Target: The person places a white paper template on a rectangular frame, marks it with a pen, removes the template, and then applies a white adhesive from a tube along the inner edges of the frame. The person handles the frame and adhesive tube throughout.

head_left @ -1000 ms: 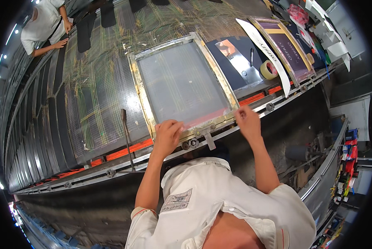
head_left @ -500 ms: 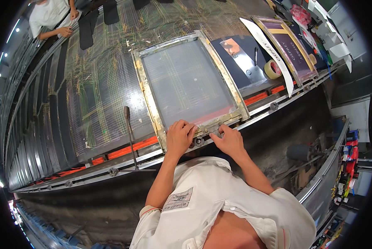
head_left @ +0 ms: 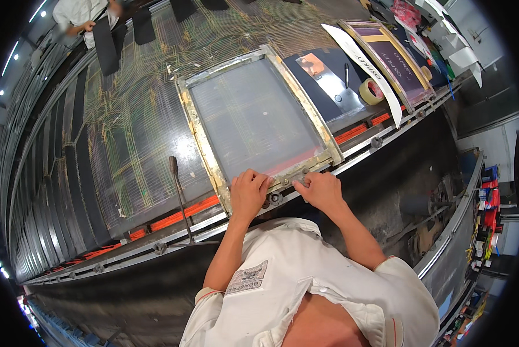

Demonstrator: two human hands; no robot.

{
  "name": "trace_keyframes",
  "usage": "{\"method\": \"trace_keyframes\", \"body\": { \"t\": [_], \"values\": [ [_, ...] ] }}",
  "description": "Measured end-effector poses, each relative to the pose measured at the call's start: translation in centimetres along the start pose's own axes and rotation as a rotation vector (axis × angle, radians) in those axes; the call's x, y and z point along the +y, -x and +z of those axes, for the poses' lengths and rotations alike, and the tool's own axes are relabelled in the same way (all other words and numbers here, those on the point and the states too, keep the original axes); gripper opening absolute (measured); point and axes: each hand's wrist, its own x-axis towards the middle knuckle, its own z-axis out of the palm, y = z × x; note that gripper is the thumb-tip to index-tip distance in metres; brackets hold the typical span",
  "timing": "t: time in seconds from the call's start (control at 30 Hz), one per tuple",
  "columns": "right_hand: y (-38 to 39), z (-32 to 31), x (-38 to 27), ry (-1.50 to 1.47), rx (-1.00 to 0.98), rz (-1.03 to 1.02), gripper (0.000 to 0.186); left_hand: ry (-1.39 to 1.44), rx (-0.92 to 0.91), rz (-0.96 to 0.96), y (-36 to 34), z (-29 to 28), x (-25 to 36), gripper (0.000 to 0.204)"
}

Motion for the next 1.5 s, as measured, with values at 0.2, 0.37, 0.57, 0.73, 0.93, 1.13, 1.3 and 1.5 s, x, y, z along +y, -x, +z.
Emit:
{"method": "trace_keyframes", "body": {
  "t": [0.2, 0.37, 0.57, 0.73, 0.93, 1.13, 1.3, 1.5],
  "values": [
    [0.7, 0.5, 1.1, -0.166, 0.031, 0.111, 0.048, -0.032, 0.029, 0.013, 0.1, -0.3, -0.1, 0.01],
    [-1.1, -2.8, 8.8, -0.384, 0.189, 0.168, 0.038, 0.006, -0.037, -0.025, 0.0, -0.5, 0.3, 0.01],
    [-7.6, -3.0, 12.7, -0.59, 0.249, 0.029, 0.036, 0.238, 0.113, -0.129, 1.2, -0.7, 5.8, 0.014],
    [-14.1, -0.4, 13.2, -0.556, -0.057, 0.153, 0.061, 0.691, -0.496, -0.691, 3.6, 0.4, 10.0, 0.031],
    [-15.3, 1.0, 12.5, -0.811, -0.374, 0.169, 0.074, 1.451, -0.038, -1.078, 2.5, 5.4, 11.9, 0.037],
    [-15.6, 1.9, 12.9, -0.841, -0.321, 0.125, 0.062, 1.207, 0.053, -1.077, 2.2, 7.7, 12.7, 0.034],
    [-16.0, 1.7, 13.2, -1.1, -0.517, 0.198, 0.053, 0.708, -0.182, -1.081, 3.2, 3.6, 10.4, 0.031],
    [-16.6, 2.2, 14.5, -1.325, -0.689, 0.174, 0.043, -0.904, 0.566, -0.888, 9.2, -5.9, -1.6, 0.039]
  ]
}}
